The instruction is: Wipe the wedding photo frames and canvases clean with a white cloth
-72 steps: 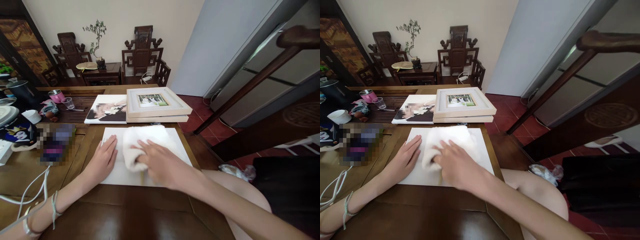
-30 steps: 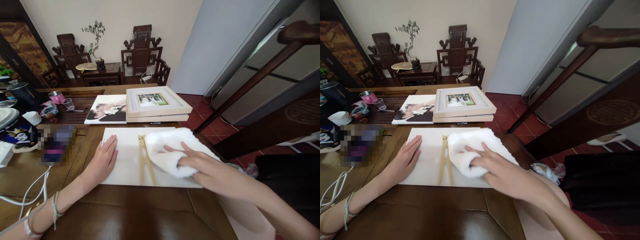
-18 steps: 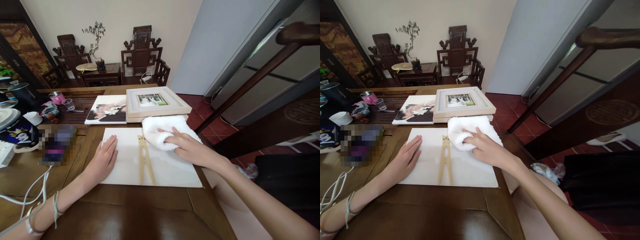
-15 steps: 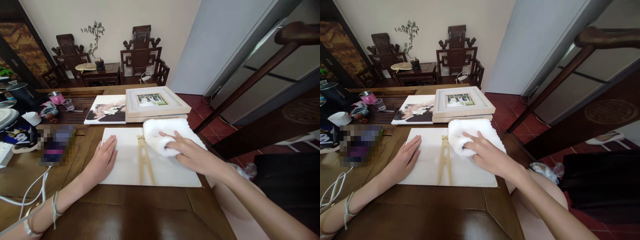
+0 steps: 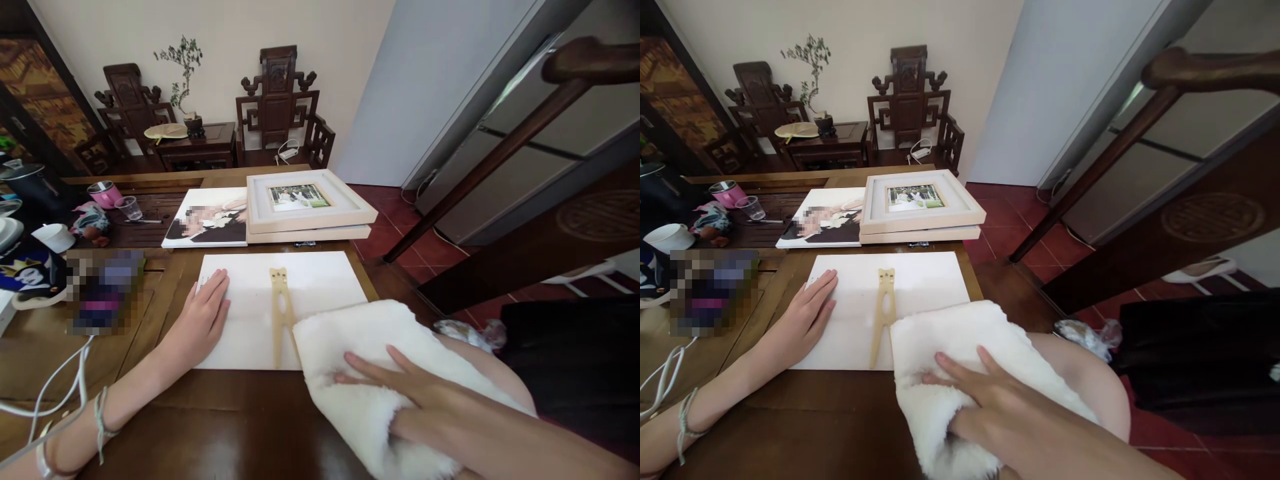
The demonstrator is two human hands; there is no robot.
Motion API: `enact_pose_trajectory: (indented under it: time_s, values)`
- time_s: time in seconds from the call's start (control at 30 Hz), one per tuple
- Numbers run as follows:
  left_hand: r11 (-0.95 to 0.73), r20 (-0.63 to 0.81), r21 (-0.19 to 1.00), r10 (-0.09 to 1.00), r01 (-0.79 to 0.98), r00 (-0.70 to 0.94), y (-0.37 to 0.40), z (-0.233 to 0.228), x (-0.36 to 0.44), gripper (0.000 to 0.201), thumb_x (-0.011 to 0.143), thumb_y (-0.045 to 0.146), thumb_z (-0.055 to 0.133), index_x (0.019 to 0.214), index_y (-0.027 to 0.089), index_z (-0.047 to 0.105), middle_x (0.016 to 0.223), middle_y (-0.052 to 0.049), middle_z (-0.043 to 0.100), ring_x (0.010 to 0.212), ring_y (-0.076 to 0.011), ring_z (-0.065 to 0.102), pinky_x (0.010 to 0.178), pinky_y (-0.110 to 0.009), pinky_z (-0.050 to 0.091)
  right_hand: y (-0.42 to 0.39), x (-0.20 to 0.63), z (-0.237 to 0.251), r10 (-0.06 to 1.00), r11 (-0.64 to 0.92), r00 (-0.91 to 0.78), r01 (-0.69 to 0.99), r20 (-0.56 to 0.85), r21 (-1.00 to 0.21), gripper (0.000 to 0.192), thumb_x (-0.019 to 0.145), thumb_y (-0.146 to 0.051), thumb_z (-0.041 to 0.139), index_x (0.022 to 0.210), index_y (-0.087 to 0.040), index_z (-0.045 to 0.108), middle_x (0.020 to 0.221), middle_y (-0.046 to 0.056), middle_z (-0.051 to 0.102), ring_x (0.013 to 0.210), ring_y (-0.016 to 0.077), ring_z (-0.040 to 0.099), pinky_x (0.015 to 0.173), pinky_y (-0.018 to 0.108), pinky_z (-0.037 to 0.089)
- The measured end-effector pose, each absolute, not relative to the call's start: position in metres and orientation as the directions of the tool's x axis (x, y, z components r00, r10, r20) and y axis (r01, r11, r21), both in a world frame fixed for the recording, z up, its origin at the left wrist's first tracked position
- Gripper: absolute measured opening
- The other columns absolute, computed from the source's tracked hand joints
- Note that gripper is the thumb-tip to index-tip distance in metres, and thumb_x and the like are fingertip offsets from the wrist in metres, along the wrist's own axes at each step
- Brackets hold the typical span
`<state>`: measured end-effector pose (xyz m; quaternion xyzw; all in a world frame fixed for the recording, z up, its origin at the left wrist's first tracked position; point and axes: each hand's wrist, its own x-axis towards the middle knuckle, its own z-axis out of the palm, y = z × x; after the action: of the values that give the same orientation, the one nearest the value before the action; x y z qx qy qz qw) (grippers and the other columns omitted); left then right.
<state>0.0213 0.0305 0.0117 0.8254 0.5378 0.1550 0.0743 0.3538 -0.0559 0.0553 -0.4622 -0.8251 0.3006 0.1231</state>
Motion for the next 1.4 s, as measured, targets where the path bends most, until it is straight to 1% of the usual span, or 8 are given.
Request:
enact_pose_trajectory:
  time_s: [0.17,0.4,0.57,0.73,0.83,1.03,1.23,1.4]
  values:
    - [-0.397,0.146,0.295,0.918,0.869,0.369,0.03,0.014,0.023,0.046,0.102,0.03,0.027,0.144,0.015,0.038,0.155,-0.015,0.036,0.147,-0.0261,0.028,0.117,-0.055,0.025,-0.013,0.355,0.074,0.758,0.481,-0.641,0.673,-0.119,-0.562,0.049,0.071,-0.005,0.043,0.102,-0.031,0.071,0.137,-0.004,0.06,0.137,0.0269,0.043,0.118,0.048,0.027]
    - [-0.401,0.161,0.303,0.916,0.865,0.368,0.03,0.014,0.023,0.046,0.102,0.03,0.028,0.145,0.02,0.038,0.155,-0.013,0.037,0.146,-0.0266,0.029,0.117,-0.055,0.026,0.044,0.331,0.058,0.791,0.522,-0.61,0.705,-0.037,-0.48,0.055,0.067,-0.002,0.038,0.113,-0.021,0.063,0.149,0.007,0.047,0.145,0.0256,0.022,0.118,0.06,0.015]
    - [-0.397,0.154,0.3,0.918,0.867,0.366,0.029,0.015,0.023,0.046,0.102,0.03,0.028,0.145,0.019,0.037,0.155,-0.013,0.037,0.146,-0.0266,0.028,0.117,-0.055,0.025,0.044,0.311,0.044,0.818,0.541,-0.574,0.745,0.038,-0.391,0.05,0.069,0.002,0.037,0.109,-0.016,0.062,0.153,0.014,0.04,0.147,0.0257,0.015,0.117,0.063,0.012]
    - [-0.4,0.15,0.293,0.916,0.868,0.371,0.029,0.015,0.023,0.046,0.102,0.029,0.028,0.146,0.018,0.036,0.155,-0.014,0.037,0.146,-0.0272,0.028,0.117,-0.056,0.026,0.022,0.293,0.052,0.808,0.541,-0.589,0.751,-0.014,-0.378,0.056,0.065,0.007,0.036,0.106,-0.014,0.066,0.156,0.014,0.034,0.147,0.0296,0.01,0.115,0.067,0.011]
    - [-0.402,0.155,0.296,0.915,0.866,0.372,0.03,0.013,0.022,0.046,0.102,0.029,0.029,0.146,0.019,0.036,0.155,-0.014,0.037,0.146,-0.0271,0.028,0.117,-0.056,0.025,0.001,0.282,0.059,0.737,0.605,-0.674,0.689,-0.048,-0.4,0.055,0.064,0.007,0.037,0.101,-0.016,0.071,0.157,0.011,0.031,0.147,0.0324,0.007,0.113,0.07,0.007]
    - [-0.407,0.158,0.293,0.913,0.865,0.376,0.032,0.011,0.022,0.047,0.101,0.028,0.027,0.145,0.015,0.037,0.155,-0.015,0.037,0.146,-0.0266,0.028,0.116,-0.057,0.026,-0.027,0.271,0.071,0.477,0.733,-0.865,0.49,-0.157,-0.472,0.043,0.064,0.001,0.047,0.091,-0.018,0.073,0.154,0.009,0.038,0.147,0.0337,0.012,0.113,0.069,0.002]
    - [-0.407,0.16,0.301,0.913,0.862,0.375,0.031,0.011,0.022,0.047,0.101,0.026,0.024,0.145,0.016,0.037,0.155,-0.014,0.038,0.146,-0.0268,0.029,0.116,-0.057,0.027,0.01,0.265,0.072,0.592,0.674,-0.793,0.586,-0.147,-0.45,0.058,0.063,0.008,0.039,0.107,-0.016,0.069,0.157,0.009,0.033,0.148,0.0275,0.012,0.117,0.063,0.01]
    - [-0.41,0.16,0.306,0.912,0.859,0.378,0.03,0.01,0.021,0.048,0.101,0.023,0.022,0.146,0.016,0.036,0.155,-0.015,0.037,0.146,-0.0262,0.028,0.116,-0.057,0.027,0.046,0.247,0.071,0.698,0.631,-0.708,0.679,-0.108,-0.376,0.07,0.066,0.011,0.037,0.128,-0.012,0.059,0.156,0.015,0.033,0.148,0.0334,0.011,0.114,0.068,0.012]
